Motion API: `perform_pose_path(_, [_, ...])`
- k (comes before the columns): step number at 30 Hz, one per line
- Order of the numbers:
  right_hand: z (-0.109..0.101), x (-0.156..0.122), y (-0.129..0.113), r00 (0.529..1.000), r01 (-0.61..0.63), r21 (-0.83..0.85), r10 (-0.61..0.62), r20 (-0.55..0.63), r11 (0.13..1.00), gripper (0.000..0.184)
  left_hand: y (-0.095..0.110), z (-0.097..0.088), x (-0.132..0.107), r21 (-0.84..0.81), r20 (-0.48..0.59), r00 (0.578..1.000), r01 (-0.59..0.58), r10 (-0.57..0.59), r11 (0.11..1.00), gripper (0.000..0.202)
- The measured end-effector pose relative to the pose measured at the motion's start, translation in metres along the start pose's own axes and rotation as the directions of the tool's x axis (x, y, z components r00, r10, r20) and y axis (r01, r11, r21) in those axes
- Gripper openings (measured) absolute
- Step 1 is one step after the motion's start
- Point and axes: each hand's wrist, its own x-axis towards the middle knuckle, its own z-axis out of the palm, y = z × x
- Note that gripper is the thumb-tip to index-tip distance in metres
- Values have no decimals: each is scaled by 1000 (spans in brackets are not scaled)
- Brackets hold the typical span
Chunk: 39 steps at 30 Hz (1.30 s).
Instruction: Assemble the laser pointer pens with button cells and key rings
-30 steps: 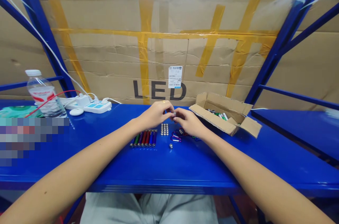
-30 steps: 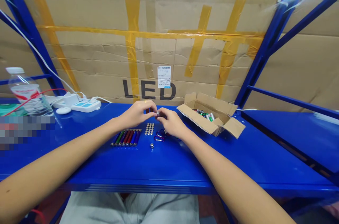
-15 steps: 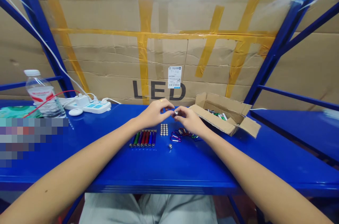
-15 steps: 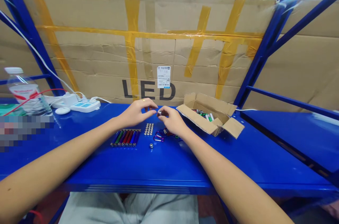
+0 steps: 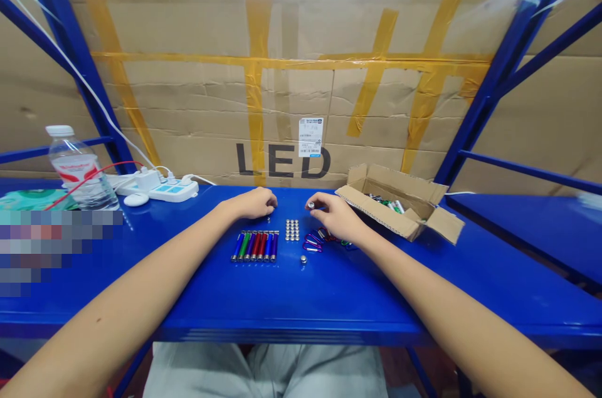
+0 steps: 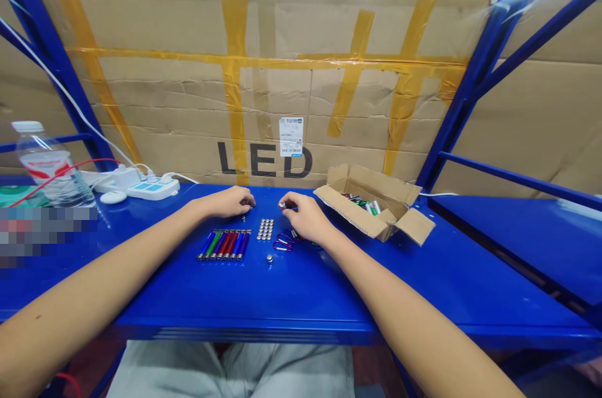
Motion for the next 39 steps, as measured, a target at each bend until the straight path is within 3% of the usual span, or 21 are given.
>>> perform_pose_path(12, [1, -1, 1, 1000, 0, 4, 0, 16, 1000, 13, 2, -2, -4, -7, 43, 994, 104, -103, 995, 14])
perform_pose_path(14, [1, -1, 1, 1000, -5, -3, 5, 13, 1000, 13, 6, -3, -5, 15, -6, 995, 103, -103, 995, 14])
perform_pose_path(17, [1, -1, 3, 1000, -3, -9, 3, 3, 1000, 13, 20, -6, -6, 34, -178, 983, 54, -47, 998, 15])
perform_pose_path(21, [2, 1, 7, 1000, 7, -25, -8, -20, 1000, 13, 53, -7, -7, -34, -402, 909, -133, 109, 991, 19])
perform_pose_path(24, [3, 1, 8, 1000, 18, -18, -18, -10, 1000, 12, 76, -3, -9, -21, -479, 858, -225, 188, 974, 20])
perform_pose_path(27, [3, 1, 8, 1000, 20, 18, -20, 4, 1000, 8, 87, 1, -12, 61, -481, 834, -274, 269, 960, 24])
perform_pose_path(35, [4, 4, 13, 1000, -18, 179, 15, 19, 984, 10, 87, -3, -14, 37, -421, 854, -321, 306, 946, 31])
perform_pose_path(39, [0, 5, 13, 1000, -24, 145, 27, -15, 989, 10, 77, -26, -18, 43, -382, 907, -173, 177, 984, 29])
